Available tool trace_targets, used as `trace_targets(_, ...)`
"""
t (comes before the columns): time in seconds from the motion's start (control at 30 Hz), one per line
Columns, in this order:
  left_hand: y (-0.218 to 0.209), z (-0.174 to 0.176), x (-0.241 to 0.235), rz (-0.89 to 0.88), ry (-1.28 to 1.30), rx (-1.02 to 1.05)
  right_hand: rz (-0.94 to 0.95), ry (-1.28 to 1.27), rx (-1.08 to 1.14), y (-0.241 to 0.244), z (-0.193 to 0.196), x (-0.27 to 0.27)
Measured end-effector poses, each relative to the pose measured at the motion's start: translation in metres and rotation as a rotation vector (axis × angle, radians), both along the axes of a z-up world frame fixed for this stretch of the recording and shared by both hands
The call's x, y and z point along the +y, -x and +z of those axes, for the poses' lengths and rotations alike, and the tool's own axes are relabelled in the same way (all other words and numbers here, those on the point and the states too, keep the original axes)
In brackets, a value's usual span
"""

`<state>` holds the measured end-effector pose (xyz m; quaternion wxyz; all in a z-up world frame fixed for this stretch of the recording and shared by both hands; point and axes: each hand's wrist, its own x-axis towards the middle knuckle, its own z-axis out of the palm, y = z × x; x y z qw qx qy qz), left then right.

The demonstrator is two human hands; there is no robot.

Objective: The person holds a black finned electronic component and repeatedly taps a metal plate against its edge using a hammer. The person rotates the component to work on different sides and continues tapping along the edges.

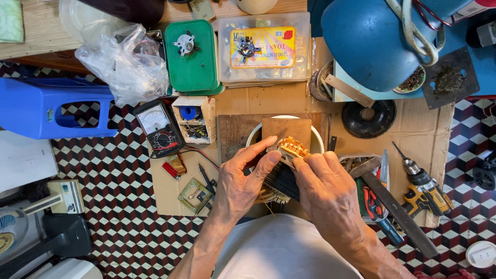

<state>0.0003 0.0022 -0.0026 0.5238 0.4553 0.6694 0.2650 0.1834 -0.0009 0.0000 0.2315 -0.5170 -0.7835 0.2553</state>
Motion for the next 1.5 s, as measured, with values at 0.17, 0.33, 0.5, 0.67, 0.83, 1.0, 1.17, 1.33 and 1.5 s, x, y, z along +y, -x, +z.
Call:
trace_targets(0.17, 0.004, -0.002, 0.001, 0.004, -0.002, -0.024, 0.006, 0.012, -0.055, 0.006, 0.005, 0.003)
trace_targets(0.33, 0.009, -0.005, 0.000, -0.006, 0.004, -0.062, 0.029, -0.004, -0.058, 0.007, 0.006, 0.002)
trace_targets(0.5, 0.007, -0.003, 0.003, -0.019, 0.039, -0.041, 0.033, 0.026, -0.060, 0.003, 0.004, 0.004)
trace_targets(0.67, 0.004, 0.001, 0.002, -0.007, 0.007, -0.011, 0.006, -0.044, -0.060, 0.005, 0.006, 0.004)
trace_targets(0.83, 0.007, 0.000, 0.004, -0.027, 0.006, -0.036, 0.042, -0.001, -0.053, 0.007, 0.010, 0.003)
trace_targets(1.0, 0.004, 0.001, -0.002, -0.056, 0.006, 0.038, 0.007, -0.039, -0.060, 0.007, 0.006, 0.002)
trace_targets(1.17, -0.003, 0.001, -0.011, -0.058, -0.046, 0.058, -0.097, -0.027, 0.034, -0.007, 0.002, -0.011)
trace_targets(1.33, 0.002, 0.009, -0.013, -0.184, -0.052, 0.127, -0.264, 0.133, 0.145, -0.026, -0.003, -0.034)
trace_targets(1.5, 0.003, 0.005, -0.011, -0.179, 0.064, 0.065, -0.300, 0.135, 0.238, -0.028, -0.017, -0.046)
